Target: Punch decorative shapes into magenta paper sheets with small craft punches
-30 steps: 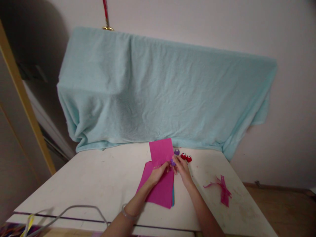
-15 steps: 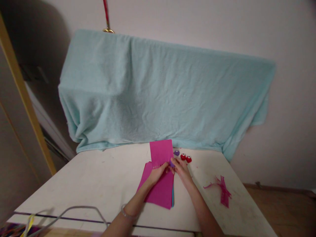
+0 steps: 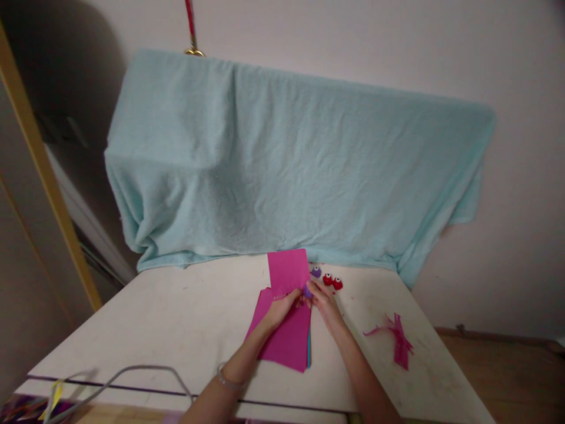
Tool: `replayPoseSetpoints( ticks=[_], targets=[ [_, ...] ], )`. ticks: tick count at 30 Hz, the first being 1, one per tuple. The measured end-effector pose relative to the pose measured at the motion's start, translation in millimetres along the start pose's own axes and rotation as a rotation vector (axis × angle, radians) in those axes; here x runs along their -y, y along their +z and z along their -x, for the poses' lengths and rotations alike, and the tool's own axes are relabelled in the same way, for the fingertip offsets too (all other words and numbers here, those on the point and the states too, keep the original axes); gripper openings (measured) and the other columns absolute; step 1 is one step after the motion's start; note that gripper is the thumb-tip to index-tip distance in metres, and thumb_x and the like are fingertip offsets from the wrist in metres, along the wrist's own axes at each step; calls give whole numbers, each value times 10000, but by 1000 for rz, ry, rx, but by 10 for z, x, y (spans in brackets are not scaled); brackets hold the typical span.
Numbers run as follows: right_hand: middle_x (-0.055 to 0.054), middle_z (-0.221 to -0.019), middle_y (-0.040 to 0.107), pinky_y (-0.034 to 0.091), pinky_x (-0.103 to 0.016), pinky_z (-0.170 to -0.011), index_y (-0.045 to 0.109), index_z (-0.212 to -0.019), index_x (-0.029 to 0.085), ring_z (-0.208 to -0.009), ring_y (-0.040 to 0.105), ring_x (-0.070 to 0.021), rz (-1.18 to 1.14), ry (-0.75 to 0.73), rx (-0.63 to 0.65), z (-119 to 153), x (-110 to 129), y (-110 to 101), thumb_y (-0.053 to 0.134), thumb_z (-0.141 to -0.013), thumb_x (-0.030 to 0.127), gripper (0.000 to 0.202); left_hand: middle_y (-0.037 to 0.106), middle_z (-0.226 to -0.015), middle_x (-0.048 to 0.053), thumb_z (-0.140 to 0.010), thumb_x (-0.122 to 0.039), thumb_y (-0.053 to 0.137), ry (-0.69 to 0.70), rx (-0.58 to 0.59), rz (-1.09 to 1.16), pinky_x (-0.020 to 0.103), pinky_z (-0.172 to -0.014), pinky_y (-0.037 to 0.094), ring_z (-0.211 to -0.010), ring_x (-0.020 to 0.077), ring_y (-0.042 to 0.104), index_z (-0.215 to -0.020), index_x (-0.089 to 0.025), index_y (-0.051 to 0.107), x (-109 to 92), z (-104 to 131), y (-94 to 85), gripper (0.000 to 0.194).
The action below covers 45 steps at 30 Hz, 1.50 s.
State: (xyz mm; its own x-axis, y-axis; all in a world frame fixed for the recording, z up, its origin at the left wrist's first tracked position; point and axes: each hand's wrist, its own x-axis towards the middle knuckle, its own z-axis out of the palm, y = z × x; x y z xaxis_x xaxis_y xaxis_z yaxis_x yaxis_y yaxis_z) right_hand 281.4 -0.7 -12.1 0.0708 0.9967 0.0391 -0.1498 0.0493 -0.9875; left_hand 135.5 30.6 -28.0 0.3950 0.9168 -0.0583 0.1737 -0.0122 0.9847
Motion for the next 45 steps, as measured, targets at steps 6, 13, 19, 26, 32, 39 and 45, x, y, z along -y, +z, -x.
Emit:
replayPoseSetpoints(
  ticks=[6,13,19,26,32,39,45],
  targets=[
    [-34,-650,653,364,-242,-450,602,-773,180,-462,525,-120,-58,53,45,42,43,17,624,-806,537,359,649,-724,52,-842,-515,351,16,93,54,322,-786,432,-729,200,582,-702,-172,603,29,-21,7,448],
    [-40,-629,657,329,-219,-397,591,-780,172,-418,518,-111,-90,52,35,33,-39,18,613,-803,553,383,614,-666,38,-851,-493,342,69,156,132,318,-776,434,-693,197,570,-641,-209,555,54,-54,25,412],
    [-33,-622,649,307,-219,-394,587,-761,175,-413,504,-105,-76,57,46,14,-37,-2,615,-803,553,381,609,-682,38,-839,-505,335,63,165,121,318,-792,428,-707,199,563,-637,-215,552,31,-53,24,415],
    [-30,-631,648,319,-219,-402,586,-774,177,-428,510,-106,-53,44,58,27,-11,2,619,-800,553,378,596,-672,33,-847,-481,332,72,167,111,316,-793,427,-700,192,554,-635,-210,546,30,-55,25,405],
    [-19,-603,636,300,-221,-387,584,-758,183,-407,491,-104,-47,29,49,15,-40,10,612,-806,555,376,599,-670,28,-852,-481,346,66,151,111,321,-806,422,-708,189,559,-638,-195,548,65,-60,18,410],
    [-15,-597,620,293,-229,-393,582,-774,183,-413,478,-104,-76,8,58,-1,-105,-3,596,-840,514,338,597,-673,25,-858,-469,345,78,158,123,311,-778,420,-693,180,544,-639,-193,546,103,-87,19,405],
    [-19,-615,624,253,-232,-395,586,-776,180,-408,447,-90,-50,-19,57,-3,-129,-8,577,-859,505,335,592,-657,22,-855,-460,342,83,167,114,296,-759,416,-679,177,538,-630,-198,540,148,-122,27,398]
  ],
)
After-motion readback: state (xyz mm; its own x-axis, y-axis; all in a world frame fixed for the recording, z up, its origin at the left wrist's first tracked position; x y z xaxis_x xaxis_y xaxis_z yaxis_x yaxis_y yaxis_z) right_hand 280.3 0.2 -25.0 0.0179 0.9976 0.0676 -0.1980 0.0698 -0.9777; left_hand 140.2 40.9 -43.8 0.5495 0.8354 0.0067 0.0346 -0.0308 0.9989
